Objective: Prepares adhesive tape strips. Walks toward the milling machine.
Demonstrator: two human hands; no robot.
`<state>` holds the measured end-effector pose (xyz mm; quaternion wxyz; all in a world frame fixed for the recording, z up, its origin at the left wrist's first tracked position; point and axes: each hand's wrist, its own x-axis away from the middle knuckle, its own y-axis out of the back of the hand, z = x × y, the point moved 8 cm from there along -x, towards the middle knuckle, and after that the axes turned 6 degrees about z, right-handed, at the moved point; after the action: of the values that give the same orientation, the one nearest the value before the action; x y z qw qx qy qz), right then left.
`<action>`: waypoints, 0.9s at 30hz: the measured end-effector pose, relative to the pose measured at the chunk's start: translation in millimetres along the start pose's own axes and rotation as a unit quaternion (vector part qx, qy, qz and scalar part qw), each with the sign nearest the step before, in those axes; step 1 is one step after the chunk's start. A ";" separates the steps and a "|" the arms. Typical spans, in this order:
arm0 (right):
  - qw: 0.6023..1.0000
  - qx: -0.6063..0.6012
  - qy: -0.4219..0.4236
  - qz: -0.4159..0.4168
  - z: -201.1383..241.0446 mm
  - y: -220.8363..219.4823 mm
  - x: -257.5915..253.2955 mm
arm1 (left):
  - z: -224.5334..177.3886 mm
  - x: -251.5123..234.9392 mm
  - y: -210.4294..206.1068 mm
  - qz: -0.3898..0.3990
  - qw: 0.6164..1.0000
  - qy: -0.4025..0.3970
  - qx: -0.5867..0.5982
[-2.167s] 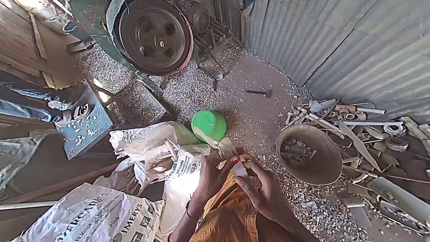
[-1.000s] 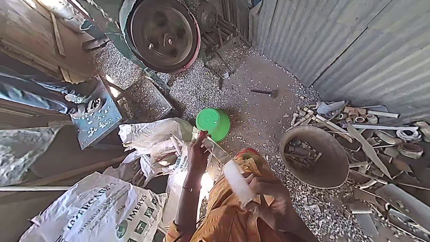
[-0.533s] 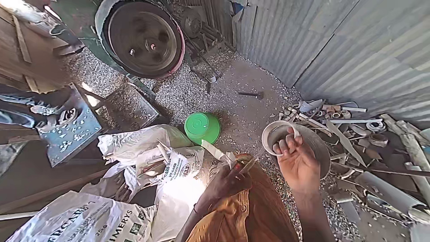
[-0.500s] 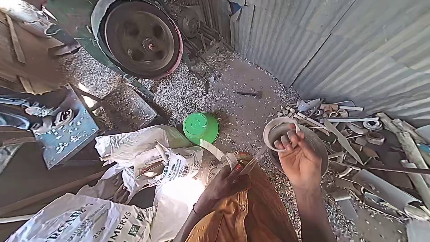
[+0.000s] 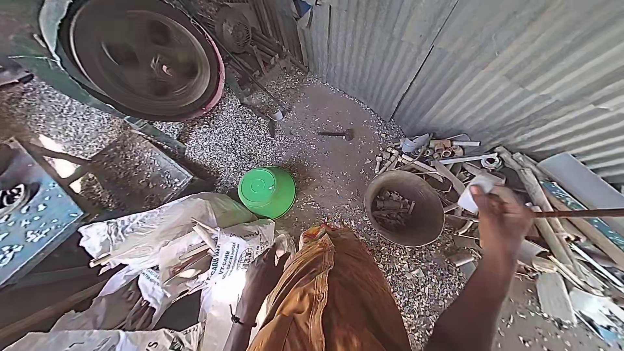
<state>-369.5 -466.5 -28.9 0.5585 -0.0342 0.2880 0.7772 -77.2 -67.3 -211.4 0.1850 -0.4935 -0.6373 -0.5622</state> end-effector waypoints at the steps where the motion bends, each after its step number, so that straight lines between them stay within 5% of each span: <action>1: 1.000 0.014 -0.010 0.004 -19.5 0.2 -1.4 | -3.6 0.3 3.4 -0.013 1.000 0.003 -0.002; 3: 0.991 0.111 -0.079 -0.017 -82.9 5.0 -4.6 | -10.0 -1.0 9.8 -0.018 1.000 0.009 0.001; 6: 0.906 0.304 -0.290 0.062 -184.1 4.6 13.2 | -14.5 -4.7 8.0 0.004 1.000 0.007 -0.010; 8: 0.872 0.331 -0.353 0.072 -203.5 -1.5 30.1 | -21.6 -6.0 6.5 0.009 1.000 0.004 -0.023; 10: 0.877 0.289 -0.371 0.097 -196.8 -27.2 57.2 | -26.1 -3.3 5.0 -0.012 0.999 -0.007 -0.031; 14: 0.885 0.048 -0.342 0.312 -164.3 -141.2 120.9 | -52.6 2.5 -4.4 -0.033 0.994 -0.100 -0.043; 19: 0.782 -0.251 -0.014 0.570 -29.4 -279.3 159.5 | -87.4 10.6 2.3 -0.068 0.981 -0.148 -0.108; 23: 0.732 -0.181 0.051 0.655 10.3 -301.8 155.0 | -98.6 9.3 19.3 -0.076 0.985 -0.127 -0.090; 27: 0.767 -0.204 -0.043 0.607 0.6 -287.8 127.2 | -92.9 16.5 51.3 -0.082 0.978 -0.171 0.092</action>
<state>-161.4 -297.8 -194.0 -0.0377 0.0680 0.0594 0.9952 -71.2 -150.0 -143.1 0.0710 -0.5095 -0.7466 -0.4218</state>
